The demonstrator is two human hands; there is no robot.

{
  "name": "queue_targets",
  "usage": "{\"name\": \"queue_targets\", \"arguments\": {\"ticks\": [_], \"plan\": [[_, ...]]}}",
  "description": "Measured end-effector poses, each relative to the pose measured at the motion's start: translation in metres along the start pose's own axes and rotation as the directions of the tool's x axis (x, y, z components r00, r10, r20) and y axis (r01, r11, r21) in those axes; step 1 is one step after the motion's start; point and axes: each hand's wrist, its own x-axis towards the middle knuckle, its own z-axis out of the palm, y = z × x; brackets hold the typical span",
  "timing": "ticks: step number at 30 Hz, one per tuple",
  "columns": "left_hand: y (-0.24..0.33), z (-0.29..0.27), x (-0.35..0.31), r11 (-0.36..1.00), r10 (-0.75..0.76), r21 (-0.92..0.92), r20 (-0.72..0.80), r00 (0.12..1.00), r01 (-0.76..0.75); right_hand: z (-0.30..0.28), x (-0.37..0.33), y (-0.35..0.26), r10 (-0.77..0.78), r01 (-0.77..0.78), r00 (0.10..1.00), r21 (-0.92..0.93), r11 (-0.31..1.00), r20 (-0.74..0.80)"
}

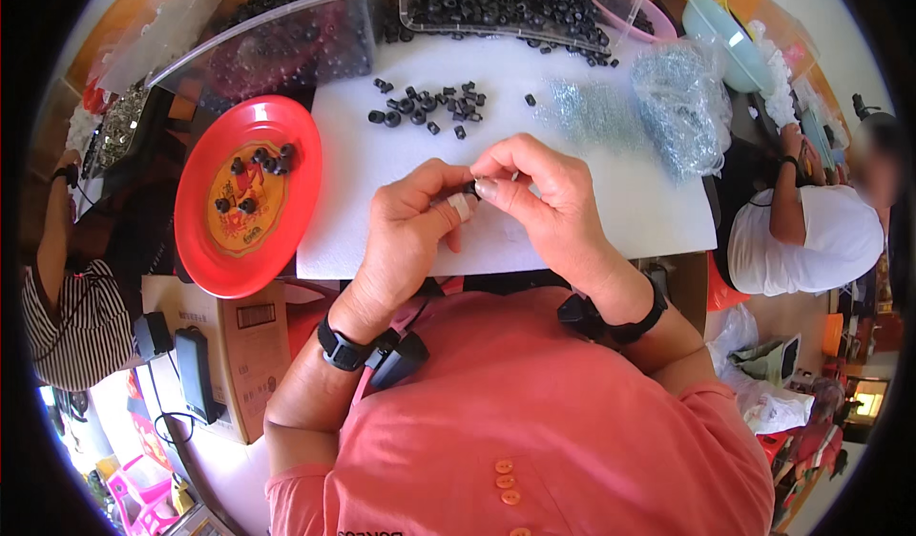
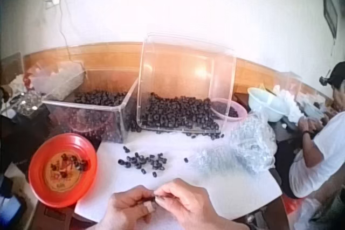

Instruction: Manually inserting white components into black plastic shoe eyelets.

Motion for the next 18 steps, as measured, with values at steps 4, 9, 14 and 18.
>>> {"name": "queue_targets", "arguments": {"ticks": [4, 9, 14, 18], "plan": [[-0.003, -0.004, 0.001, 0.999, -0.006, -0.047, 0.016, 1.000, 0.006, 0.004, -0.002, 0.003, -0.033, 0.033, 0.999, -0.027, 0.999, -0.028], [-0.001, -0.004, -0.001, 0.989, -0.028, -0.145, -0.020, 0.999, 0.025, 0.008, -0.004, 0.005, -0.071, 0.067, 0.995, -0.053, 0.996, -0.069], [-0.001, -0.005, 0.001, 0.978, -0.017, -0.208, -0.022, 1.000, 0.013, 0.013, -0.003, 0.000, 0.003, 0.000, 0.996, 0.029, 1.000, -0.092], [-0.002, -0.004, -0.002, 0.971, -0.043, -0.238, -0.039, 0.998, 0.032, 0.017, -0.006, 0.000, 0.048, -0.035, 0.994, 0.138, 0.990, -0.095]]}}
